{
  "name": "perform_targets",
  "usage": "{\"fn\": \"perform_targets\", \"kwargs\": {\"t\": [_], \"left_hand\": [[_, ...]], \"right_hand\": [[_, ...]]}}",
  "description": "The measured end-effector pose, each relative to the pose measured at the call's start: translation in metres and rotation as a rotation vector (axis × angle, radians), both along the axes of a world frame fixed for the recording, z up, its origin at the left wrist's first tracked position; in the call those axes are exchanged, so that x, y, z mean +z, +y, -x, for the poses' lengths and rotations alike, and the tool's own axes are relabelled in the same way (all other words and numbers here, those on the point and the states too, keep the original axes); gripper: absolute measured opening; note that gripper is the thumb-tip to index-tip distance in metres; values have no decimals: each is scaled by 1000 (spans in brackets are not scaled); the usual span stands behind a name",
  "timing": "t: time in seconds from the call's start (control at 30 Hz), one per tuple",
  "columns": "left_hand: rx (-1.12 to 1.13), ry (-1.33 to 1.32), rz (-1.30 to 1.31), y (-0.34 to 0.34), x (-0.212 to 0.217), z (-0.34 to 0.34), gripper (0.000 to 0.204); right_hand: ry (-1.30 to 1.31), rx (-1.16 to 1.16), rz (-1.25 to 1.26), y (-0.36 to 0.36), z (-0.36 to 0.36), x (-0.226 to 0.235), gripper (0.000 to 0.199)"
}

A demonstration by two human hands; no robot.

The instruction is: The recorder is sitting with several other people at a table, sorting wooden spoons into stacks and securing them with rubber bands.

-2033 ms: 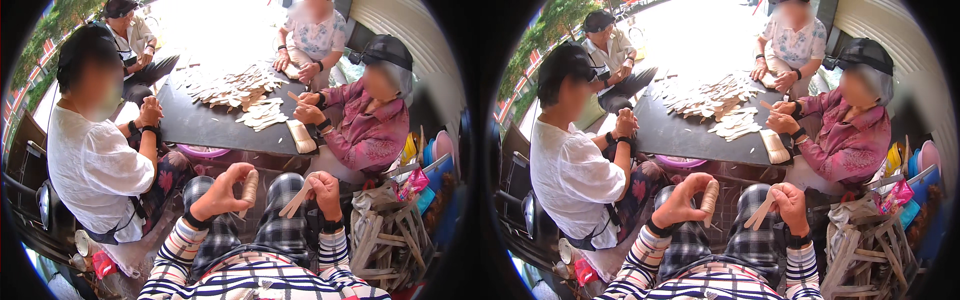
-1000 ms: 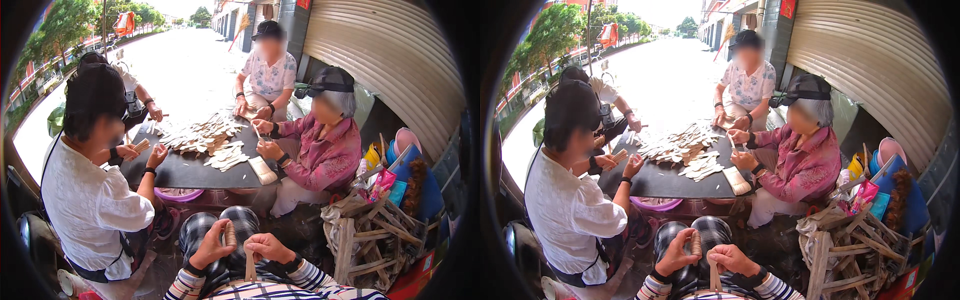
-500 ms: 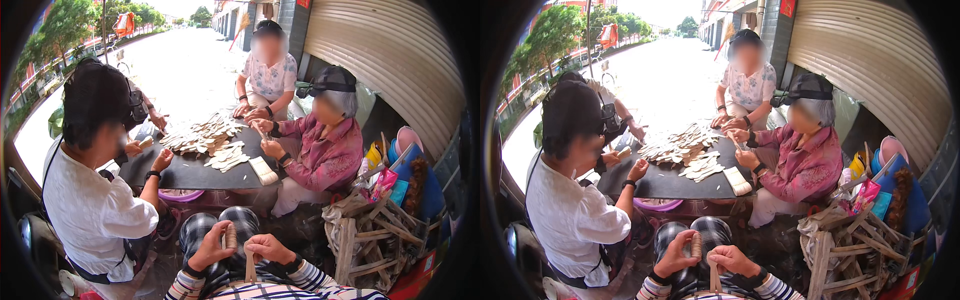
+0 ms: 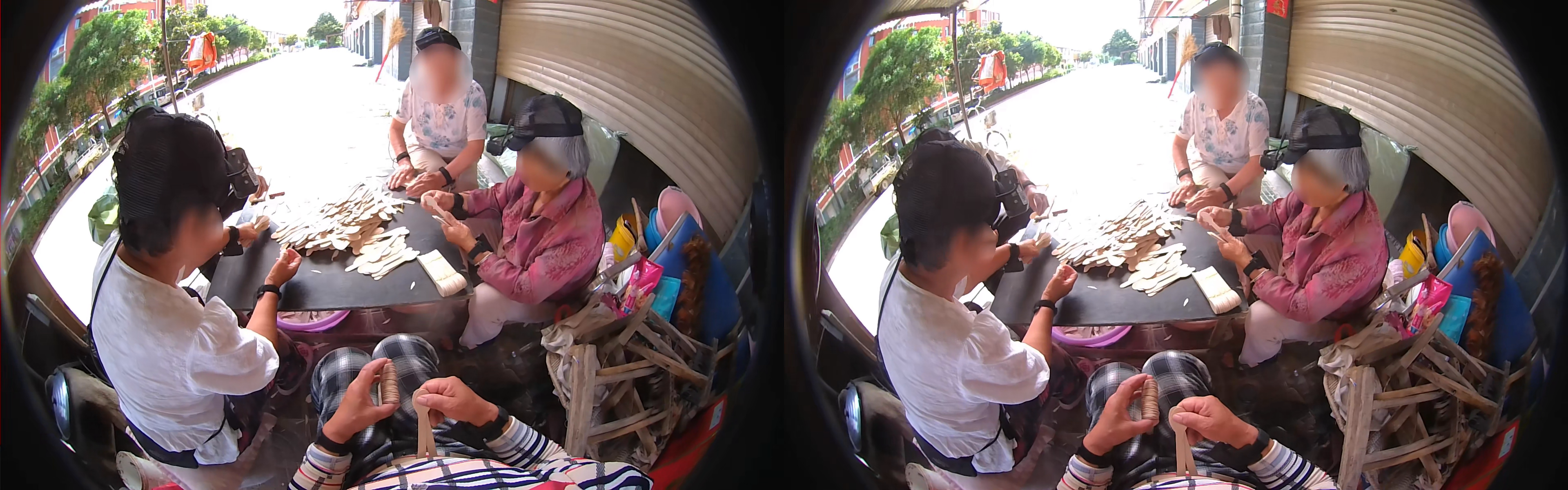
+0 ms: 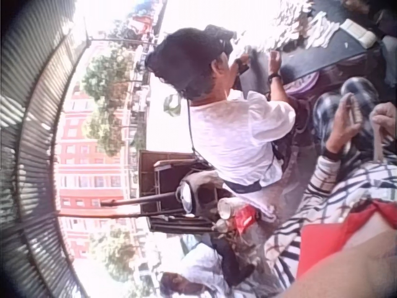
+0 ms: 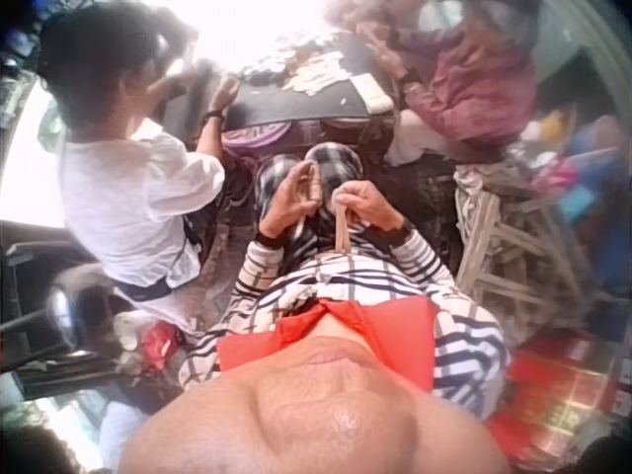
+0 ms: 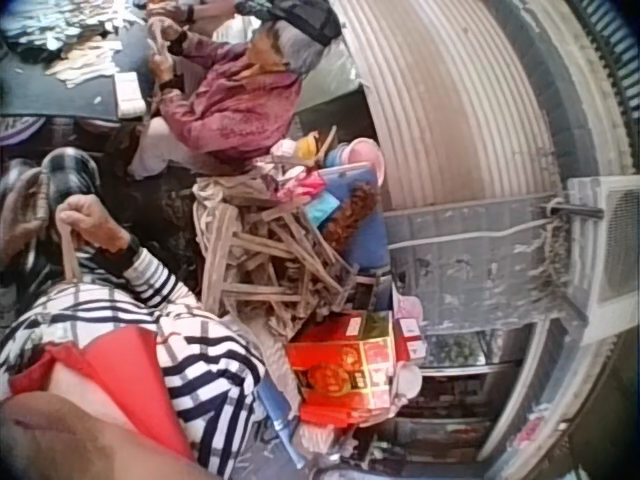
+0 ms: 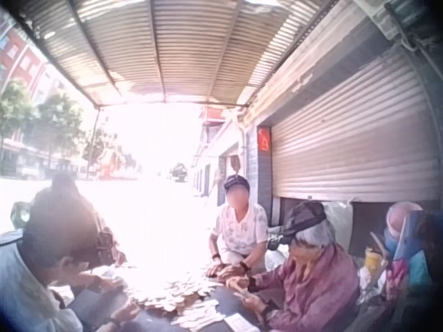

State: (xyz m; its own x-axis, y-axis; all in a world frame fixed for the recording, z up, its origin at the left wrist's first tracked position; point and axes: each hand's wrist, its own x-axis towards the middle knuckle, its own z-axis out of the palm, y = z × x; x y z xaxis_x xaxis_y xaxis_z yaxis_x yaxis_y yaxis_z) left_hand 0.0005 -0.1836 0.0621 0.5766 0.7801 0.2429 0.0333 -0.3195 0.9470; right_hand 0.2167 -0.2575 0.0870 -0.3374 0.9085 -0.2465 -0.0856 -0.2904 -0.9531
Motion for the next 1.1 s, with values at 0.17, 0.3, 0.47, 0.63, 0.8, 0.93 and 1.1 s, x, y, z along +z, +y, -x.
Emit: {"fn": "perform_targets", "kwargs": {"t": [0.17,0.3,0.47,0.63,0.8,0.93,1.1], "left_hand": [[-6,3,4,0,0,1,78],[-8,12,43,2,3,1,81],[37,-25,95,2,-6,1,79],[17,-28,109,1,-4,-1,80],[9,26,63,0,-2,-3,80],[11,49,65,-1,4,-4,80],[-9,55,55,3,7,0,79]], "right_hand": [[18,2,11,0,1,1,22],[40,19,16,1,-1,0,24],[32,36,18,3,-1,1,24],[29,52,34,2,-1,1,23],[21,34,42,0,0,6,24],[54,64,41,1,-2,6,23],[103,97,38,2,-1,11,22]]}}
